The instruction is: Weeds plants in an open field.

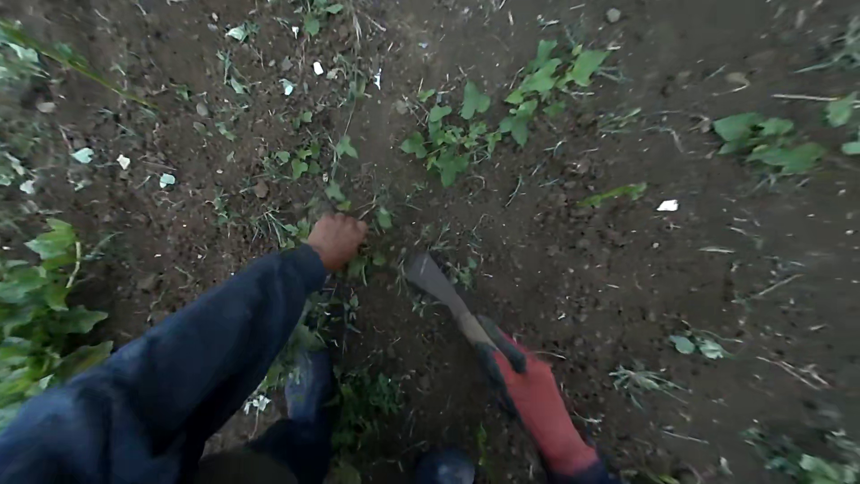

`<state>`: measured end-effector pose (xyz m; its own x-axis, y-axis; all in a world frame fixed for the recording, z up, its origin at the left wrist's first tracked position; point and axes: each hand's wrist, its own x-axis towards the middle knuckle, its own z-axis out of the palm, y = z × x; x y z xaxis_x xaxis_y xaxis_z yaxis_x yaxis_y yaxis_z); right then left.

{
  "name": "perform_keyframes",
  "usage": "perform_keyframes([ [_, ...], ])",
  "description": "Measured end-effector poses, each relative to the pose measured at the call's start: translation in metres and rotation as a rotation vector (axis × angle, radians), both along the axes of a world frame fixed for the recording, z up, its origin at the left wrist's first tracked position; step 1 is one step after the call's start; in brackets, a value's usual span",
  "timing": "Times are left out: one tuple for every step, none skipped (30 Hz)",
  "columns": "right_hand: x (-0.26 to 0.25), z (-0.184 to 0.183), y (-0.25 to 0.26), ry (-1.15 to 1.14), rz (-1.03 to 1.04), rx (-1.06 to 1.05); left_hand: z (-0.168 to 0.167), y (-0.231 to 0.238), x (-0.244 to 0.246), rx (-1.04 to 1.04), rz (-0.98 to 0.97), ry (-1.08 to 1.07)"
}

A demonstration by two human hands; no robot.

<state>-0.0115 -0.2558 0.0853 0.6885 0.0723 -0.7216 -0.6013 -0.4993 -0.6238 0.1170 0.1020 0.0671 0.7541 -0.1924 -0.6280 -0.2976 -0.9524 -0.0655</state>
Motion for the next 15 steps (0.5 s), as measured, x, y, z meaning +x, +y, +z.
perform_keyframes([
  [-0.01, 0.007, -0.011, 0.011, -0.019, 0.014, 0.004, 0.002, 0.005, -0.008, -0.01, 0.015],
  [-0.017, 0.01, -0.016, 0.036, -0.038, 0.037, 0.007, 0.002, 0.009, -0.013, -0.007, 0.038],
  [-0.016, 0.006, -0.014, 0.05, -0.037, 0.046, 0.01, 0.002, 0.01, -0.02, -0.001, 0.061],
  [-0.01, -0.001, -0.004, 0.062, -0.012, 0.025, 0.01, 0.002, 0.008, -0.032, 0.003, 0.075],
  [-0.003, -0.006, 0.012, 0.055, 0.003, 0.003, 0.011, 0.002, 0.004, -0.038, 0.001, 0.089],
  [0.009, -0.01, 0.024, 0.011, 0.026, -0.023, 0.014, 0.002, 0.006, -0.029, -0.011, 0.102],
  [0.017, -0.011, 0.027, -0.062, 0.08, -0.065, 0.018, 0.002, 0.014, -0.014, -0.011, 0.122],
  [0.008, -0.006, 0.024, -0.149, 0.159, -0.11, 0.018, 0.0, 0.012, -0.009, 0.002, 0.148],
  [-0.006, 0.002, 0.02, -0.234, 0.217, -0.146, 0.018, 0.002, 0.004, -0.008, 0.005, 0.172],
  [-0.016, 0.015, 0.012, -0.262, 0.234, -0.151, 0.02, 0.003, 0.004, -0.002, 0.01, 0.204],
  [-0.026, 0.028, 0.0, -0.213, 0.204, -0.122, 0.022, 0.002, 0.006, 0.002, 0.016, 0.23],
  [-0.036, 0.035, -0.012, -0.119, 0.136, -0.069, 0.023, 0.001, 0.008, 0.005, 0.023, 0.248],
  [-0.04, 0.03, -0.017, -0.026, 0.047, 0.003, 0.022, 0.001, 0.007, 0.008, 0.021, 0.246],
  [-0.033, 0.019, -0.011, 0.037, -0.014, 0.058, 0.022, 0.001, 0.008, 0.019, 0.011, 0.245],
  [-0.02, 0.007, 0.006, 0.064, -0.024, 0.056, 0.024, 0.0, 0.007, 0.029, 0.007, 0.252],
])
